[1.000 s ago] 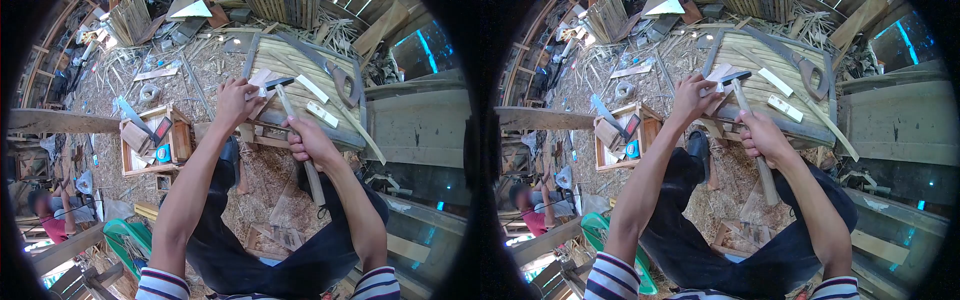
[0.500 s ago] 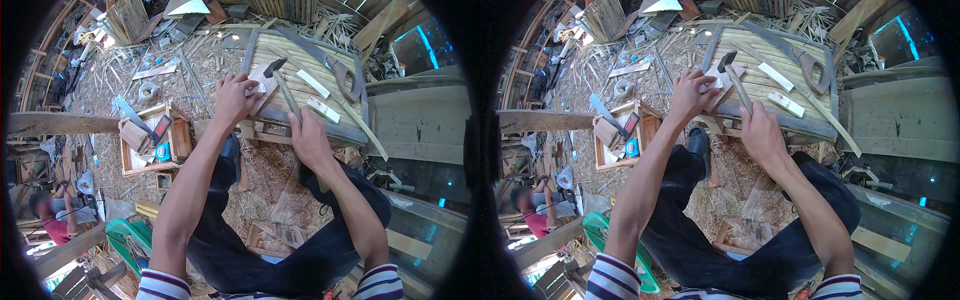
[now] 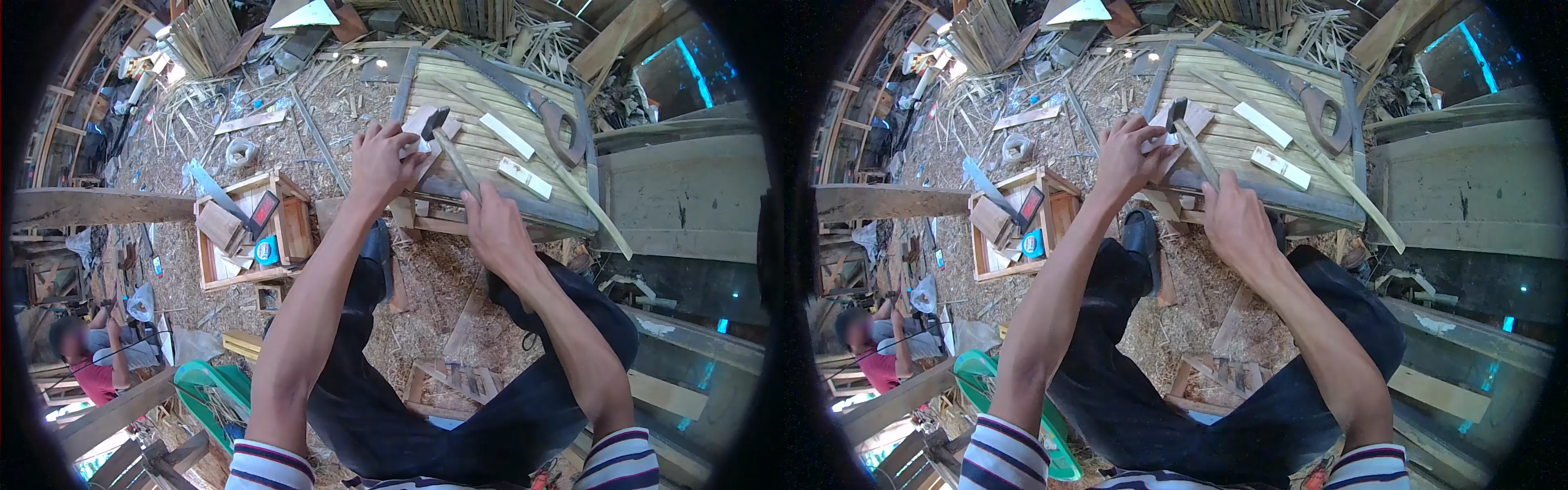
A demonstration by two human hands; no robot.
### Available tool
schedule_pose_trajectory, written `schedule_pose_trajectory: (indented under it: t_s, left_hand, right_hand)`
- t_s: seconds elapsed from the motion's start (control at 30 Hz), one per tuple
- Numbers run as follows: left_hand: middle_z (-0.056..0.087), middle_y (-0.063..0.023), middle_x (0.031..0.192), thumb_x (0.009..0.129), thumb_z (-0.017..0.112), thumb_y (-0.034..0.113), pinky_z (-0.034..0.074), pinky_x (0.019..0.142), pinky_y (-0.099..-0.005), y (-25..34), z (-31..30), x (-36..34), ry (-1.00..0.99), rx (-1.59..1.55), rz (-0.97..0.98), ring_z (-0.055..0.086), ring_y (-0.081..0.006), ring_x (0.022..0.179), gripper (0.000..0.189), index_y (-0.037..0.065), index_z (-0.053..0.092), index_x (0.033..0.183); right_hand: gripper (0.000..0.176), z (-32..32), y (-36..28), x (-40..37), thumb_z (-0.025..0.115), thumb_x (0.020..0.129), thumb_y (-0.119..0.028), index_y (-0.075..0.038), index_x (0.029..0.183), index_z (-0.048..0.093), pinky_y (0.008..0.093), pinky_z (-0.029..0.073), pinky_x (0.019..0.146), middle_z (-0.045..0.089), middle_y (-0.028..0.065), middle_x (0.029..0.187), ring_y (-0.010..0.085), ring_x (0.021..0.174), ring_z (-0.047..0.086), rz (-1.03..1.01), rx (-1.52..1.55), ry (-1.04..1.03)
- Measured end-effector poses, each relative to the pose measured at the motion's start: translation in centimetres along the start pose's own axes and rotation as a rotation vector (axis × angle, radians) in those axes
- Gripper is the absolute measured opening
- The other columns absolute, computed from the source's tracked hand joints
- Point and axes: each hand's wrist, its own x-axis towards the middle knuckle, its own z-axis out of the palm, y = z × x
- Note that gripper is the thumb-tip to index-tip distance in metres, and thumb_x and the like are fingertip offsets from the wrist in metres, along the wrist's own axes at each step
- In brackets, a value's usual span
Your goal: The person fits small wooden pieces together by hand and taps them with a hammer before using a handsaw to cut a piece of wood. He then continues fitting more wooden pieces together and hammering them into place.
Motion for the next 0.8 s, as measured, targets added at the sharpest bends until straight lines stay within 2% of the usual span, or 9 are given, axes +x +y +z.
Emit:
schedule_pose_trajectory:
  t_s: [0.07,0.2,0.3,0.37,0.5,0.6,0.8]
  left_hand:
    - [0.062,-0.0022,0.098,0.073,0.073,0.028,0.036,0.083,-0.0387,-0.4,0.2,-0.1,0.036,0.001,0.019,0.053,-0.0236,0.097,0.026,0.013,0.073,0.094]
    - [0.061,-0.0054,0.093,0.075,0.073,0.031,0.038,0.085,-0.0394,0.1,-0.1,-0.1,-0.014,-0.007,-0.010,0.055,-0.0259,0.097,0.031,0.010,0.073,0.099]
    - [0.060,-0.0058,0.092,0.075,0.074,0.030,0.039,0.084,-0.0399,0.1,-0.1,0.2,-0.018,0.003,-0.006,0.055,-0.0263,0.096,0.032,0.010,0.073,0.099]
    - [0.060,-0.0060,0.092,0.075,0.074,0.030,0.039,0.084,-0.0402,-0.2,0.0,0.0,-0.013,-0.002,0.001,0.055,-0.0266,0.095,0.032,0.010,0.073,0.099]
    - [0.059,-0.0074,0.090,0.074,0.074,0.029,0.041,0.083,-0.0409,-0.3,0.1,0.0,-0.011,-0.031,-0.010,0.055,-0.0282,0.094,0.032,0.009,0.073,0.098]
    - [0.059,-0.0084,0.089,0.074,0.075,0.029,0.042,0.082,-0.0412,-0.1,0.0,0.3,-0.004,-0.029,-0.011,0.056,-0.0287,0.094,0.032,0.009,0.073,0.098]
    - [0.058,-0.0092,0.087,0.074,0.075,0.031,0.043,0.084,-0.0415,-0.2,0.2,0.2,-0.013,-0.040,-0.029,0.056,-0.0290,0.093,0.034,0.009,0.073,0.099]
  right_hand:
    - [0.027,-0.7,-0.9,0.1,0.046,0.098,-0.021,0.004,0.091,0.044,0.0576,0.045,0.059,0.055,0.0329,0.062,0.0523,0.066,0.058,0.033,0.063,0.021]
    - [0.027,-0.2,-0.3,0.0,0.046,0.098,-0.022,0.004,0.092,0.044,0.0574,0.045,0.059,0.056,0.0333,0.064,0.0525,0.066,0.057,0.048,0.079,0.028]
    - [0.027,-0.1,0.5,0.5,0.047,0.098,-0.023,0.004,0.093,0.045,0.0575,0.045,0.060,0.056,0.0336,0.065,0.0523,0.068,0.058,-0.023,-0.026,-0.007]
    - [0.027,-1.0,-0.3,0.6,0.047,0.097,-0.022,0.004,0.094,0.046,0.0575,0.045,0.062,0.056,0.0339,0.067,0.0520,0.071,0.058,0.004,0.059,0.059]
    - [0.026,-0.9,-0.5,0.5,0.047,0.097,-0.022,0.004,0.094,0.047,0.0568,0.046,0.064,0.057,0.0339,0.068,0.0516,0.072,0.059,0.086,0.118,0.027]
    - [0.026,-0.5,0.4,0.7,0.047,0.097,-0.022,0.004,0.095,0.046,0.0571,0.045,0.062,0.057,0.0335,0.068,0.0514,0.071,0.059,0.005,-0.047,-0.030]
    - [0.027,-1.1,-0.6,0.4,0.046,0.097,-0.022,0.005,0.097,0.045,0.0588,0.045,0.063,0.058,0.0332,0.069,0.0521,0.070,0.059,0.022,0.114,0.085]
